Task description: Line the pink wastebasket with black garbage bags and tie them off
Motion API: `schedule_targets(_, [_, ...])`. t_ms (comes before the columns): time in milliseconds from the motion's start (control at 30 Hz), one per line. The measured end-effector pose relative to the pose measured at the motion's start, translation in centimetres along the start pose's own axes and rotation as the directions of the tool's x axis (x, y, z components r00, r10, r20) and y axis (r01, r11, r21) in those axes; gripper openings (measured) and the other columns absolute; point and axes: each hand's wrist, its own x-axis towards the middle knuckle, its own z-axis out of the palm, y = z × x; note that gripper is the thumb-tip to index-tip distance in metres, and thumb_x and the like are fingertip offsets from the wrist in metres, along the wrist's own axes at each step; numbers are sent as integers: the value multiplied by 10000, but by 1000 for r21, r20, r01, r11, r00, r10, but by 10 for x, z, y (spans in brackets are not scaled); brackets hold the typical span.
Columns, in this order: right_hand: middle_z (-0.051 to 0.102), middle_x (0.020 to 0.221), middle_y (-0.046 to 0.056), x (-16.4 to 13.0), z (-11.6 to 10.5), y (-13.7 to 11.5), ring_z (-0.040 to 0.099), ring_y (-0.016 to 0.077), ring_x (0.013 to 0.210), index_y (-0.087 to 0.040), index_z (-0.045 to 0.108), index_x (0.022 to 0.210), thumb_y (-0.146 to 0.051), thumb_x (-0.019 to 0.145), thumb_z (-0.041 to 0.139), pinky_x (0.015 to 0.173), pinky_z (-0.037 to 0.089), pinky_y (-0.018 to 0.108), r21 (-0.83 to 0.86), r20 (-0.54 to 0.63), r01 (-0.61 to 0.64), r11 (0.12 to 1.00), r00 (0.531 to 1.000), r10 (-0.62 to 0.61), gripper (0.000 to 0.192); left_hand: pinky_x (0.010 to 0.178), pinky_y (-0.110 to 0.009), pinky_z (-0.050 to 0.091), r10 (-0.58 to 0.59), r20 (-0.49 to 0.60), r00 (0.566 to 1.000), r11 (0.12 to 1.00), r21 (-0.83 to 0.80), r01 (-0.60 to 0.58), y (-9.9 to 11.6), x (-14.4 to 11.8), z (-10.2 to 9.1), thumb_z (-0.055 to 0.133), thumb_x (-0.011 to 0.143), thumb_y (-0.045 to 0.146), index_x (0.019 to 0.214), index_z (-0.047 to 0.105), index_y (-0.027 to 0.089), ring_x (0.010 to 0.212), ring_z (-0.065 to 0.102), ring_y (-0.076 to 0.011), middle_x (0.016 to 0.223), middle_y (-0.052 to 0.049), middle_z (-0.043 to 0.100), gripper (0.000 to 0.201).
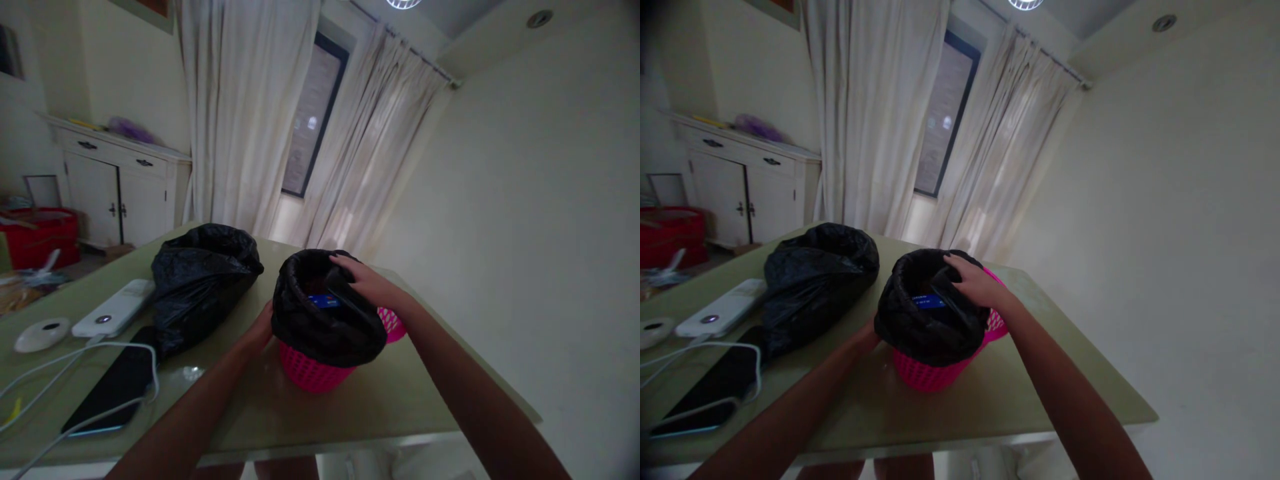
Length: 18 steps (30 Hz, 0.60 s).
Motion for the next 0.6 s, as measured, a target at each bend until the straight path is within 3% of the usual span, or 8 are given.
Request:
schedule_targets(100, [677,1561,67,28,10,-35,647,286,1445,-274,764,1419,-380,804,896,1303,445,531,173,34,96,980,994,-104,638,1112,-506,566,36,-31,999,999,34,-35,-2,5,-1,863,835,305,1008,839,179,1402,648,-455,1154,-181,846,216])
schedule_targets(167, [721,1493,59,39,7,-59,715,248,1321,-268,735,1454,-325,805,865,1218,541,464,309,-62,149,939,989,-137,665,1126,-473,558,119,-72,990,993,26,-118,-5,10,-4,861,828,298,1021,833,188,1396,653,-433,1170,-164,844,225])
schedule_targets(233, [797,1297,34,42,-5,-78,771,212,1100,-274,733,1443,-331,836,808,1061,633,409,424,-214,211,881,968,-129,615,1139,-460,551,221,-129,967,975,5,-222,-5,15,-7,849,832,314,1028,825,203,1370,670,-410,1177,-143,842,226])
schedule_targets(300, [821,1136,18,39,-23,-87,767,205,979,-268,777,1353,-367,890,726,964,650,387,483,-370,292,825,922,-110,476,1159,-445,532,305,-195,932,950,-11,-313,-2,15,-8,834,833,326,1016,815,213,1347,680,-378,1182,-120,839,216])
schedule_targets(400, [832,1119,33,23,-56,-79,748,212,1069,-216,843,1140,-300,876,645,1075,586,381,422,-569,385,821,817,-90,340,1150,-373,519,396,-230,889,912,-11,-409,15,8,-3,852,788,326,1059,799,224,1275,699,-297,1206,-67,824,294])
schedule_targets(467, [837,1142,62,8,-77,-63,731,203,1127,-163,843,1089,-245,850,601,1137,531,368,277,-664,295,914,747,-40,350,1049,-314,554,490,-230,841,864,1,-503,36,-1,6,880,752,345,1109,790,230,1127,725,-235,1164,-29,817,385])
schedule_targets(567, [832,1101,131,-17,-104,-34,727,214,1106,-88,833,1076,-226,859,572,1090,522,379,71,-732,-47,996,676,84,366,845,-226,553,637,-199,744,765,53,-641,81,-12,23,907,719,341,1008,781,217,877,678,-156,947,28,774,339])
schedule_targets(600, [828,1058,145,-25,-111,-26,733,229,1065,-83,835,1047,-218,846,582,1055,533,396,24,-733,-163,986,668,128,351,792,-207,536,649,-170,741,758,66,-649,97,-15,28,902,718,323,917,760,210,821,649,-143,858,42,737,269])
